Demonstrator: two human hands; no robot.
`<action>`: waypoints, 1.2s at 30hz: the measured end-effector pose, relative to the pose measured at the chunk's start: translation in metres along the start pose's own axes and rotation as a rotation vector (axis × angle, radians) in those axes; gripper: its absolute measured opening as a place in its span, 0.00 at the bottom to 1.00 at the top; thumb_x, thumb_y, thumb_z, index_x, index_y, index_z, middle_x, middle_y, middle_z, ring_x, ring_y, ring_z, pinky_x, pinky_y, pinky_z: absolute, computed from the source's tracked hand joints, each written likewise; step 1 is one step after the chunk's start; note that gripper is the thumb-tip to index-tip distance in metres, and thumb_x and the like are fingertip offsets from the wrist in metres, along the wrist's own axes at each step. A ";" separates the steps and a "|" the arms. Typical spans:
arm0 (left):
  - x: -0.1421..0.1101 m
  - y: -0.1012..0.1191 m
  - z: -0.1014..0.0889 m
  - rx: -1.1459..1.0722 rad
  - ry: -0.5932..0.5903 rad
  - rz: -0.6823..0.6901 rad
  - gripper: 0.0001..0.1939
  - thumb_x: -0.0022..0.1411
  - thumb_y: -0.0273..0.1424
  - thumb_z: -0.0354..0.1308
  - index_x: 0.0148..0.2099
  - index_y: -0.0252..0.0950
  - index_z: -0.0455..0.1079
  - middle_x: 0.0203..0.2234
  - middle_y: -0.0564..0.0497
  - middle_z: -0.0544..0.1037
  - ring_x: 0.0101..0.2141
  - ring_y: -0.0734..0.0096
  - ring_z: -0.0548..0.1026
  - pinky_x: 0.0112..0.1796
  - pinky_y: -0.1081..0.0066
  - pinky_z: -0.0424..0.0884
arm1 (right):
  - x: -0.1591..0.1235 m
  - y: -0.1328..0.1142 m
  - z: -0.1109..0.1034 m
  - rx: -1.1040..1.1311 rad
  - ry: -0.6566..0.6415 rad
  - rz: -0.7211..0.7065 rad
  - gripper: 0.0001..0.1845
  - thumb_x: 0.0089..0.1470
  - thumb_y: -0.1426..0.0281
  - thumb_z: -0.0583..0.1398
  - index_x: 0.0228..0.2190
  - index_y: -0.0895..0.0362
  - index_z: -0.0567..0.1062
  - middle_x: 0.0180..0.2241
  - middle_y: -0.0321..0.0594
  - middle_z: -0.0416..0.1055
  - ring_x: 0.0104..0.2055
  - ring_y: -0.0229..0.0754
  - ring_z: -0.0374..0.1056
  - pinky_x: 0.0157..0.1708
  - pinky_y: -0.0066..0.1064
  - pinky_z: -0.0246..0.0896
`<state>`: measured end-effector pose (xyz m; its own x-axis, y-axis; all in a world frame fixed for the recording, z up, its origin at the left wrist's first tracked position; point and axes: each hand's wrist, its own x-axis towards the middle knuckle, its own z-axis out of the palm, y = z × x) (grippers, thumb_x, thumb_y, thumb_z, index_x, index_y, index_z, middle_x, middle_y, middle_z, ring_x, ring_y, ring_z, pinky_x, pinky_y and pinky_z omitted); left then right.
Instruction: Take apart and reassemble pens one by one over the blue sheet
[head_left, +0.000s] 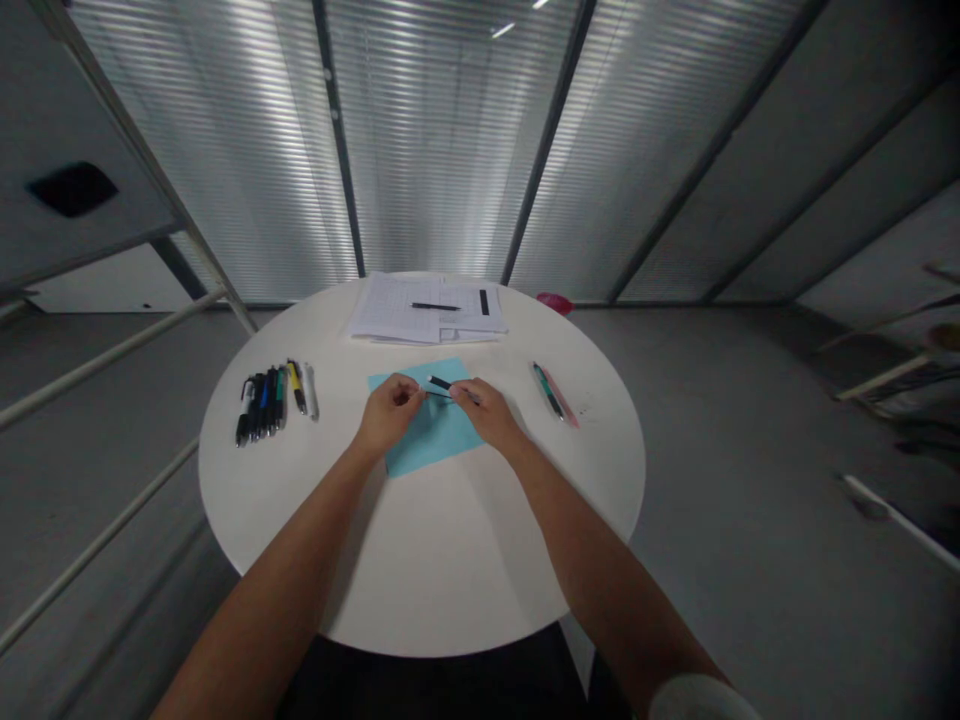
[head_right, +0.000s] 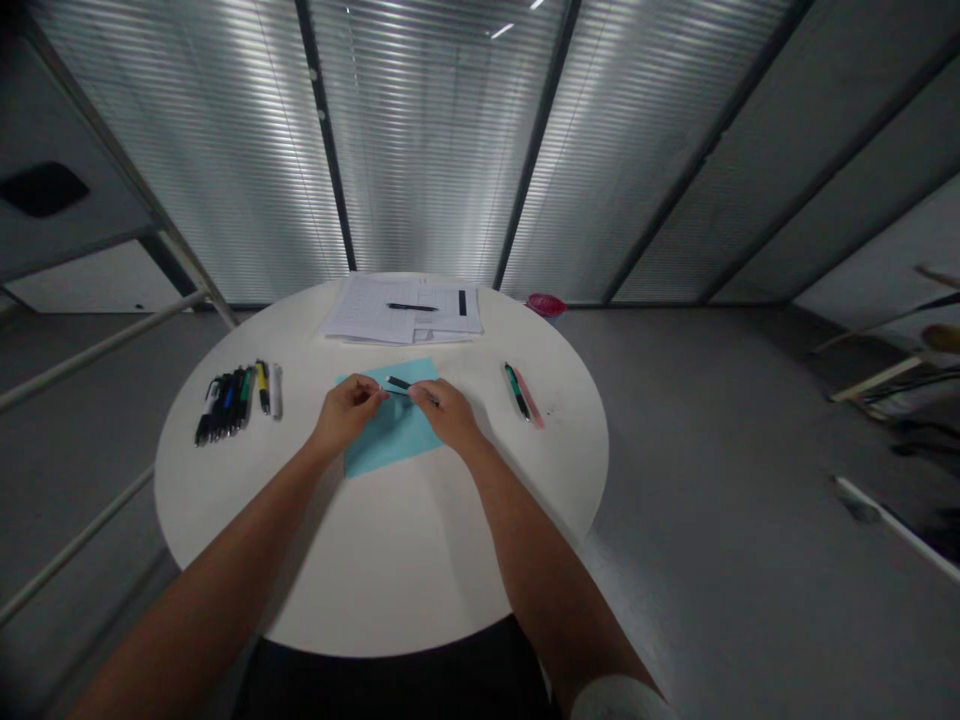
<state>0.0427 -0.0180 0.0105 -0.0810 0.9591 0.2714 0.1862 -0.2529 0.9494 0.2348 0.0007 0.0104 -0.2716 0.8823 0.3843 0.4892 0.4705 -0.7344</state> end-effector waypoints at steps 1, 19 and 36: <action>0.000 0.001 0.000 0.020 -0.007 -0.002 0.10 0.52 0.36 0.61 0.33 0.35 0.70 0.22 0.54 0.72 0.22 0.76 0.66 0.25 0.75 0.60 | 0.000 0.001 -0.001 -0.037 -0.009 0.002 0.19 0.59 0.55 0.52 0.37 0.53 0.77 0.33 0.38 0.72 0.37 0.39 0.67 0.40 0.29 0.59; 0.002 -0.002 -0.006 -0.089 -0.077 -0.116 0.15 0.54 0.41 0.61 0.37 0.33 0.74 0.16 0.54 0.68 0.16 0.77 0.65 0.20 0.74 0.62 | -0.001 0.001 -0.004 -0.196 -0.005 0.026 0.19 0.58 0.53 0.54 0.38 0.50 0.79 0.32 0.38 0.73 0.34 0.38 0.68 0.34 0.28 0.59; 0.000 0.000 -0.009 -0.052 -0.150 -0.137 0.24 0.55 0.45 0.59 0.44 0.31 0.76 0.25 0.48 0.76 0.17 0.79 0.62 0.19 0.74 0.59 | -0.002 0.000 -0.003 -0.158 -0.030 -0.015 0.16 0.57 0.55 0.57 0.36 0.50 0.80 0.34 0.38 0.75 0.36 0.38 0.69 0.36 0.29 0.61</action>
<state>0.0344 -0.0188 0.0123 0.0456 0.9922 0.1163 0.1328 -0.1214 0.9837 0.2375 -0.0013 0.0114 -0.3036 0.8756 0.3758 0.6086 0.4817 -0.6306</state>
